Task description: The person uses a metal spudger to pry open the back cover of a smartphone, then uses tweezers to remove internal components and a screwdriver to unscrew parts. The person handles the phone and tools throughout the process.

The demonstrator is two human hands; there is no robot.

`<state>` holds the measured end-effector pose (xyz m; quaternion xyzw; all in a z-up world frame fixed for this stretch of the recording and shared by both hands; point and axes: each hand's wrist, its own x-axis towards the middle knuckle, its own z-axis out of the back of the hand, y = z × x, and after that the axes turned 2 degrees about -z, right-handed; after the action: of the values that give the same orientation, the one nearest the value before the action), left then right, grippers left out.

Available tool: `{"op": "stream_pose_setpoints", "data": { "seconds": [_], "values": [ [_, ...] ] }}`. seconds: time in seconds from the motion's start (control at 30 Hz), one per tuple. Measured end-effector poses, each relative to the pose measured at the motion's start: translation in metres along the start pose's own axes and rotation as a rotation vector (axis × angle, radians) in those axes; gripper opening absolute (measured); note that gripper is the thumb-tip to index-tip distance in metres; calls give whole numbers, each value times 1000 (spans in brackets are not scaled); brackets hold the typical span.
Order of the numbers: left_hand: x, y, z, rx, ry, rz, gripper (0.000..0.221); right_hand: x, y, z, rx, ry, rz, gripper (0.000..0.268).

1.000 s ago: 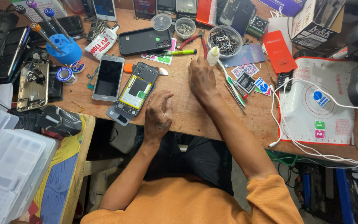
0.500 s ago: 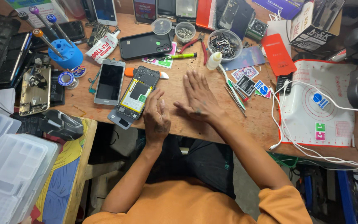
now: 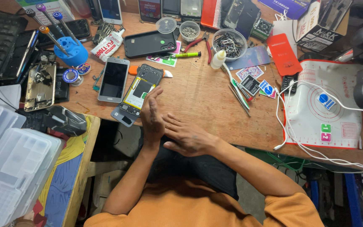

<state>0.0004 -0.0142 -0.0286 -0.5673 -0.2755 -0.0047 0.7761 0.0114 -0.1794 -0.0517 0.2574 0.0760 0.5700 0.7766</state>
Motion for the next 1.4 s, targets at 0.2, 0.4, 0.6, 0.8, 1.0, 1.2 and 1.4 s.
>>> {"op": "stream_pose_setpoints", "data": {
  "seconds": [0.2,0.4,0.6,0.8,1.0,1.2,1.4],
  "values": [
    [-13,1,9,-213,-16,-31,71,1,-48,41,15,-414,-397,61],
    [-10,-11,9,-113,-101,-33,70,46,-50,39,-347,-116,-475,99],
    [2,-22,20,-41,30,-48,67,20,2,9,25,-9,-11,53],
    [5,-32,18,-15,84,-58,58,-27,-3,30,680,-436,-129,5],
    [2,-27,1,3,114,-70,47,-53,-59,58,-285,-308,-516,83],
    [0,-18,-17,27,150,-25,45,-32,-24,21,-570,-119,-469,108],
    [2,-23,-13,-47,196,-14,42,-12,55,2,-158,-168,-185,91]
  ]
}}
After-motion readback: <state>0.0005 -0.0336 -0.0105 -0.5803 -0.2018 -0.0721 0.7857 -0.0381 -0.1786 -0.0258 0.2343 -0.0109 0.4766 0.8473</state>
